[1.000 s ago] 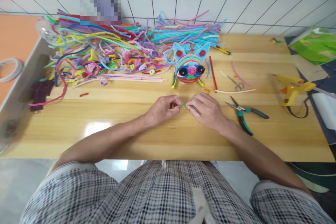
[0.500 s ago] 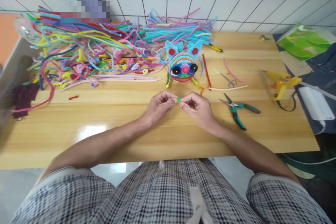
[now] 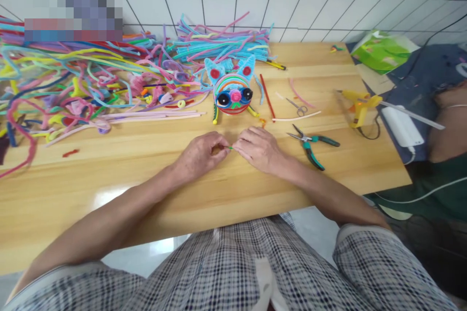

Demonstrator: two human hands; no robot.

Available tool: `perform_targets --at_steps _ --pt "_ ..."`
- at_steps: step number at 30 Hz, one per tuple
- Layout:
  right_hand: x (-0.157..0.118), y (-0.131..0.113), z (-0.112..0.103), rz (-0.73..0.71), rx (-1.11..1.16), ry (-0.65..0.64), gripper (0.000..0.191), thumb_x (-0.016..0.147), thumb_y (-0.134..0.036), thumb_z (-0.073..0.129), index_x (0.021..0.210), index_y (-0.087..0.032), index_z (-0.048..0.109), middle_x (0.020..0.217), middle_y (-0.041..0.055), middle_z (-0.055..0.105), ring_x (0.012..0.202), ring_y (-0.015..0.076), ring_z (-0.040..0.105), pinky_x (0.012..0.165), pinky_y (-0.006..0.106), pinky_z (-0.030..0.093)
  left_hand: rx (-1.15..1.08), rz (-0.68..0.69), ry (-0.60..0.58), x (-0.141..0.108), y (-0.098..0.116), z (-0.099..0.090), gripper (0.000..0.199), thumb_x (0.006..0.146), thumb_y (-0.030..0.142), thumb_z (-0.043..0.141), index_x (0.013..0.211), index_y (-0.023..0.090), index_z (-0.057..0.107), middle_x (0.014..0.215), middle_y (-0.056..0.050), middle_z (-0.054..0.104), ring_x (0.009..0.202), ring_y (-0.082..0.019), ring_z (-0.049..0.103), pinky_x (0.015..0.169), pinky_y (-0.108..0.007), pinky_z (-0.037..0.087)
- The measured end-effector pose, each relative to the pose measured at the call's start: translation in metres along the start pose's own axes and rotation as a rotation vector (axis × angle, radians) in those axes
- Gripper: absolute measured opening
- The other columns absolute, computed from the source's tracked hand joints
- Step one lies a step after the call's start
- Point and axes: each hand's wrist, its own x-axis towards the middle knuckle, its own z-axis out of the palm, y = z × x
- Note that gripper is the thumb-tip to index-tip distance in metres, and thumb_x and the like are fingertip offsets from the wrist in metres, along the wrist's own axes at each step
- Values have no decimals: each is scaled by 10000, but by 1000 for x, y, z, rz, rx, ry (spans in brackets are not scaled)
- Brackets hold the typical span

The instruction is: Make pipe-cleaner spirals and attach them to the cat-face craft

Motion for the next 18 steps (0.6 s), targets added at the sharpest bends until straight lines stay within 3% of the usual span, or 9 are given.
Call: perform_targets --at_steps 9,15,18 --pt "-2 0 1 11 22 -41 266 1119 -159 529 976 -204 749 945 70 711 879 223 548 809 373 428 15 11 -89 1 -6 -4 88 1009 189 638 946 189 699 852 -11 733 706 -140 636 703 -253 480" --pt "-2 2 3 7 70 31 240 1113 -174 554 977 -197 751 941 76 736 871 222 598 811 369 473 34 44 -121 0 -8 -2 137 1065 251 578 984 195 673 904 -37 734 793 -177 671 754 -287 501" --pt "-1 0 3 90 223 75 201 1093 -181 591 963 -205 742 913 63 743 876 210 630 833 362 496 6 18 -72 0 -4 -1 152 1077 258 554 974 197 648 885 -35 716 777 -174 656 745 -286 502"
